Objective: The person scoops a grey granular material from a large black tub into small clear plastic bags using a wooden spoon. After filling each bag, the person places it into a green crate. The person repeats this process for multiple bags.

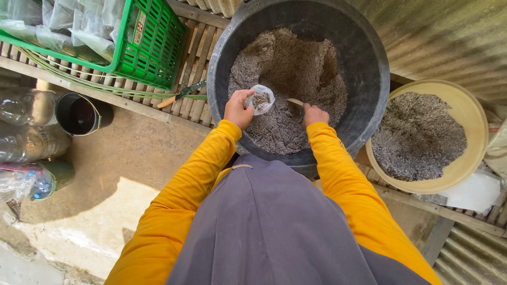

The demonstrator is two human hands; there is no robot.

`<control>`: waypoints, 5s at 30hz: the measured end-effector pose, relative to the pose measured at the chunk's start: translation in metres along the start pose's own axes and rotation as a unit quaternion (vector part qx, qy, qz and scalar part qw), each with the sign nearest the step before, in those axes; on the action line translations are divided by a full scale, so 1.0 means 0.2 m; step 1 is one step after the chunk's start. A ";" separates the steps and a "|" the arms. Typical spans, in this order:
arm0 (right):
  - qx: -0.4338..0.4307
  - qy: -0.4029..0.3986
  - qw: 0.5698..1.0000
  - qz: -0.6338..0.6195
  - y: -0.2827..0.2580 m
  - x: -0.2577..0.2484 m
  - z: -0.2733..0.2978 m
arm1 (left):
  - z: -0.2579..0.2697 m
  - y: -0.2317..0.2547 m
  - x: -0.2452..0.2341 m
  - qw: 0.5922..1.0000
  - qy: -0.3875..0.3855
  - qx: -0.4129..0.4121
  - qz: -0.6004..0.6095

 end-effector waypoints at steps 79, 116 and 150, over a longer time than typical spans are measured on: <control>-0.092 0.044 0.856 -0.506 -0.53 -0.94 0.51 | -0.06 0.02 -0.03 0.990 0.099 0.044 -0.093; 0.075 -0.229 0.961 -0.133 0.29 0.19 0.11 | 0.08 -0.06 -0.20 0.991 0.117 0.002 -0.060; -0.110 0.336 0.933 -0.074 -0.48 -1.26 1.06 | -0.16 -0.03 0.16 0.997 0.063 0.012 -0.031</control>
Point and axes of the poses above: each hand's wrist, its own z-axis away from the middle knuckle, its own x-axis out of the palm, y = z × x, the point moved 7 cm from there along -z, towards the middle knuckle, and after that the axes turned 12 degrees about x, right-handed, at the moved point
